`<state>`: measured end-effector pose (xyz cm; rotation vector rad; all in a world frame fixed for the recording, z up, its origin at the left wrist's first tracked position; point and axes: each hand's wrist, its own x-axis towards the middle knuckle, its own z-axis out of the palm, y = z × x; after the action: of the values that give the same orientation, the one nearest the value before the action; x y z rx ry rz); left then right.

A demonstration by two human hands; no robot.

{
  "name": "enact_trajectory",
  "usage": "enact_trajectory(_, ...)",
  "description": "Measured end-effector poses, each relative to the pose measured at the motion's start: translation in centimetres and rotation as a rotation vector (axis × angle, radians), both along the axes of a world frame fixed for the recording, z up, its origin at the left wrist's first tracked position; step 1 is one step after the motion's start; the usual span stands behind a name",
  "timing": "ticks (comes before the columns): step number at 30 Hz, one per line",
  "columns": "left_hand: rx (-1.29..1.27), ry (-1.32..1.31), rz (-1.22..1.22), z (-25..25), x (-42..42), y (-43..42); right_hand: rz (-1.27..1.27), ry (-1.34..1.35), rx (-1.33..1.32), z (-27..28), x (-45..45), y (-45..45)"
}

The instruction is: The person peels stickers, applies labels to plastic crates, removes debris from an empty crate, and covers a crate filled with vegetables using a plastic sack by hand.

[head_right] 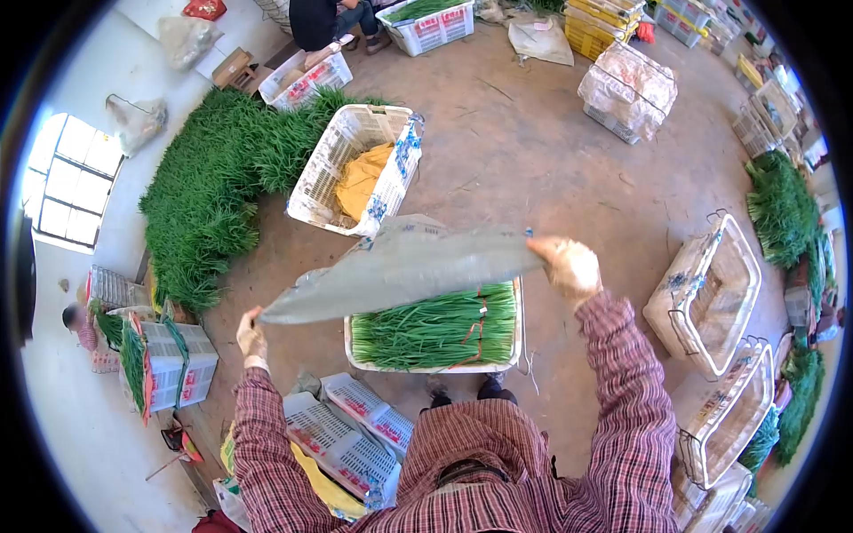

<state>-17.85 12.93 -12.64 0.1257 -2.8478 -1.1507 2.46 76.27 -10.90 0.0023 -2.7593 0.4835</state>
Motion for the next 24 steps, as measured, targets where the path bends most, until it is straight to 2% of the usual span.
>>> enact_trajectory(2,0.047,0.060,-0.031,-5.0,0.9,-1.9,0.103,-0.050,0.053,-2.9,1.4,-1.1)
enact_trajectory(4,-0.048,0.081,-0.057,-8.7,1.6,-3.2,0.157,-0.127,-0.036,-6.9,3.0,-2.4)
enact_trajectory(6,-0.150,0.020,-0.067,-9.5,3.0,-1.9,0.120,-0.273,0.017,-10.7,4.2,-3.6)
enact_trajectory(8,-0.011,0.000,-0.090,-17.7,2.7,-5.4,0.072,-0.343,0.035,-15.5,5.2,-4.5)
enact_trajectory(10,-0.305,-0.045,-0.214,-20.1,3.9,-4.8,0.026,-0.429,0.045,-20.1,5.9,-5.8)
enact_trajectory(13,-0.263,-0.327,-0.178,-26.6,4.9,-5.4,0.016,-0.676,0.100,-26.3,7.1,-8.5)
enact_trajectory(14,-0.263,-0.345,-0.180,-28.5,5.3,-5.9,0.018,-0.694,0.099,-28.1,7.5,-9.4)
enact_trajectory(16,-0.428,-0.544,-0.294,-30.8,6.3,-5.5,-0.027,-1.033,0.073,-31.1,8.2,-11.2)
enact_trajectory(17,-0.425,-0.595,-0.298,-32.0,6.7,-5.6,-0.038,-1.158,0.055,-33.0,9.0,-12.0)
enact_trajectory(19,-0.495,-0.693,-0.304,-33.2,6.7,-5.4,-0.077,-1.333,-0.040,-34.1,9.2,-13.2)
enact_trajectory(21,-0.559,-0.744,-0.332,-34.8,6.5,-6.0,-0.065,-1.318,-0.098,-36.3,11.1,-13.3)
enact_trajectory(24,-0.517,-0.691,-0.304,-38.4,4.7,-8.8,-0.103,-1.298,-0.204,-34.8,8.2,-12.8)
